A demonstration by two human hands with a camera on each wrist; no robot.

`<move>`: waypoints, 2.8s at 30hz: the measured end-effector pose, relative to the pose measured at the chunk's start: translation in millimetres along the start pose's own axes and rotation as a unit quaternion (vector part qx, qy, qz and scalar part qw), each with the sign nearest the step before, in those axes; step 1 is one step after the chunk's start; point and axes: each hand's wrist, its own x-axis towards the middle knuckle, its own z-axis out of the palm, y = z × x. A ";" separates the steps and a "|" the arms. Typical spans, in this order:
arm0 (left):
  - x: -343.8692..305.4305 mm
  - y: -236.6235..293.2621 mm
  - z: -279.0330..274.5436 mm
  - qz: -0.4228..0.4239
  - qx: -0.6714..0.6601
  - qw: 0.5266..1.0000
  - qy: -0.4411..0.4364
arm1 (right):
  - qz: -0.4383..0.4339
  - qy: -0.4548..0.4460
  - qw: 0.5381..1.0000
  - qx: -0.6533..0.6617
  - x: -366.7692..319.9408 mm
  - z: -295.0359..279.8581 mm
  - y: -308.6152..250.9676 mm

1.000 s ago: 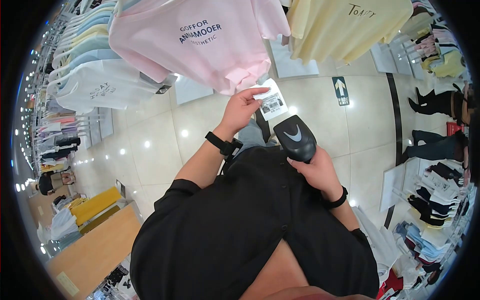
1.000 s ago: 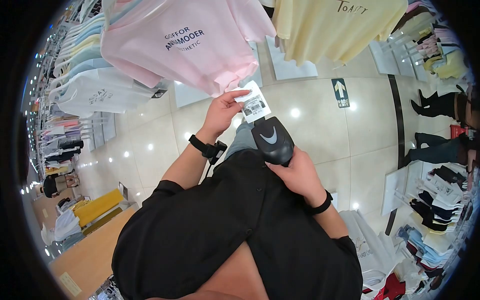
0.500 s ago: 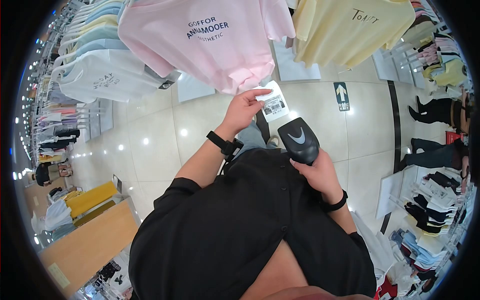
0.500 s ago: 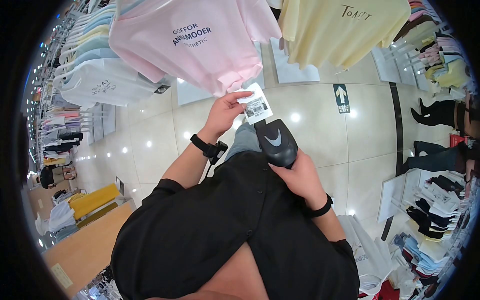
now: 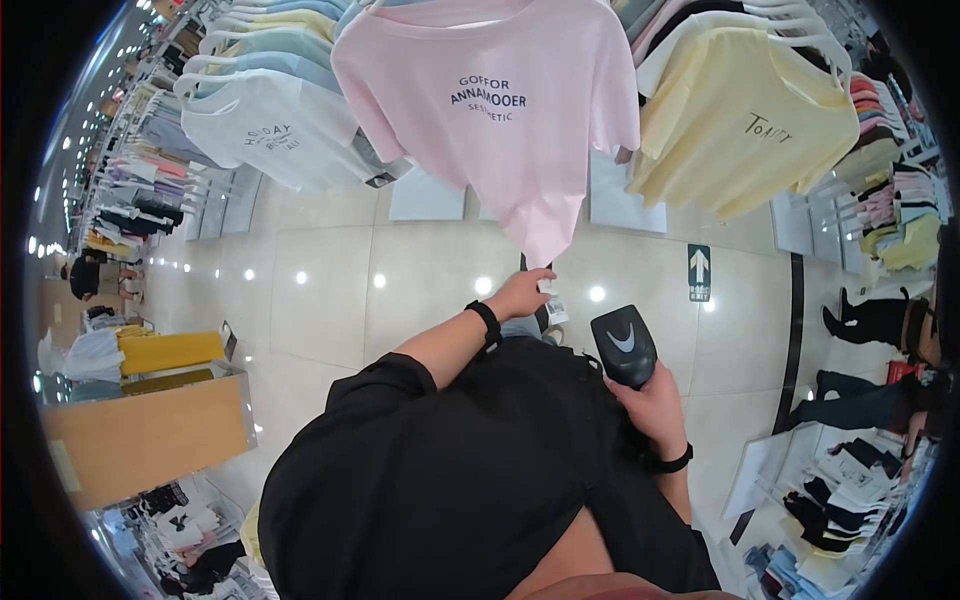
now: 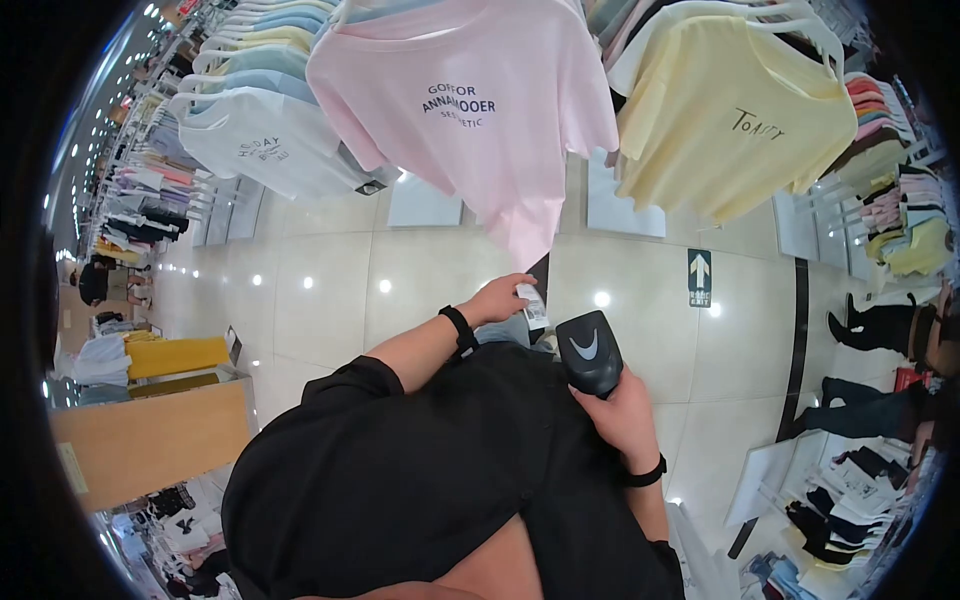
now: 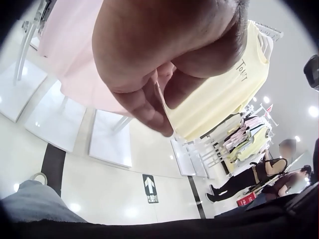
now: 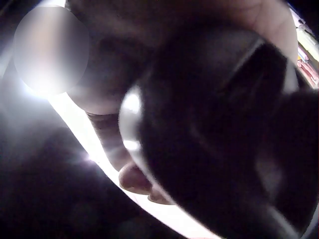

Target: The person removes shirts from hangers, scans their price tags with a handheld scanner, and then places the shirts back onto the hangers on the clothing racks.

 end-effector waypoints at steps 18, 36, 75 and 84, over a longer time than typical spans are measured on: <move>-62.7 153.6 -398.0 0.263 0.329 0.707 0.567 | -0.089 -0.054 0.995 0.009 43.8 -7.9 4.5; -61.8 183.4 -391.5 0.426 0.130 0.678 0.584 | -0.249 0.094 0.954 0.138 105.3 27.1 -92.4; -115.5 15.2 -266.8 0.188 -0.275 0.873 0.355 | -0.288 0.061 0.955 0.046 147.0 41.1 -183.9; -105.4 17.1 -258.9 0.153 -0.234 0.951 0.132 | -0.423 0.087 0.861 0.270 171.7 32.6 -186.9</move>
